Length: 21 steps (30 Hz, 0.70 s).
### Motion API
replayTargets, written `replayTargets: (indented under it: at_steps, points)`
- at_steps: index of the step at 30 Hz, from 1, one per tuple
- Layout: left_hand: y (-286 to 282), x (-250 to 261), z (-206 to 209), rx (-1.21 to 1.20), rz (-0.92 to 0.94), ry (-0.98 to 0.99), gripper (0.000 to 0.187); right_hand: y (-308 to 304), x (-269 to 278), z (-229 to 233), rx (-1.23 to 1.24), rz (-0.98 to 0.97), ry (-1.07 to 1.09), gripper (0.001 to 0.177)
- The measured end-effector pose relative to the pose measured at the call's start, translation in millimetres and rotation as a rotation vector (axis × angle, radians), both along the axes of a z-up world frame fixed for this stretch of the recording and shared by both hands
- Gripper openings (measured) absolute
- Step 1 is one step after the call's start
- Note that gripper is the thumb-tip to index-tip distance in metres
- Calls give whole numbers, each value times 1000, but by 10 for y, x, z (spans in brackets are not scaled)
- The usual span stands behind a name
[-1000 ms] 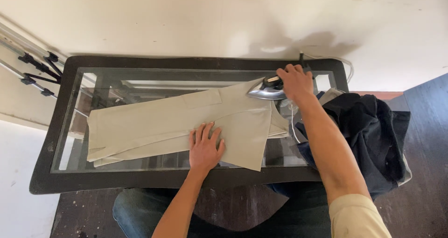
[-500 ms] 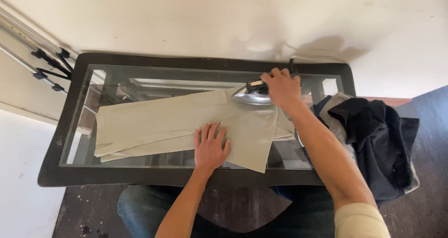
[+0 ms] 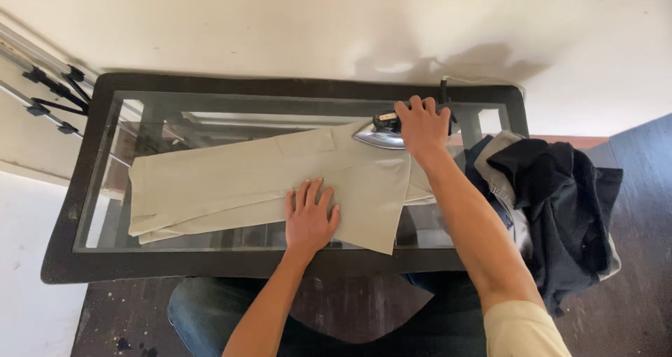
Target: The person smooths a pair of light-colored trousers on a glass table, then uses an electric iron to press the fabric. The person repeatedly adjusts the trousers and irons different sections, including the legs and waist area.
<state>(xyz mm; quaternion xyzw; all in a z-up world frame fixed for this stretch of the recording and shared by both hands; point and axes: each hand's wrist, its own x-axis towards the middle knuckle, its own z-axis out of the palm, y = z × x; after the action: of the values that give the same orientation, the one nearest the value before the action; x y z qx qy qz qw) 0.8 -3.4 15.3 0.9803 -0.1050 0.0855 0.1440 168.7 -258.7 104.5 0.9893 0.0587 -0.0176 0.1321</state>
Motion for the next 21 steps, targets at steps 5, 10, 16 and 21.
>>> replayTargets:
  at_steps: [5, 10, 16, 21]
  points:
    - [4, -64, -35, 11, -6, -6, 36, 31, -106, -6, 11, 47, 6, 30]
    - [-8, -22, 2, -4, 3, -23, 36, -159, 61, 56, -49, 39, 24, 33]
    - [6, -45, -73, -11, -6, -58, 37, -425, -107, 290, -34, 19, -104, 35]
    - [-5, -24, -127, -5, -4, -35, 38, -279, -293, 783, 474, 143, -78, 53]
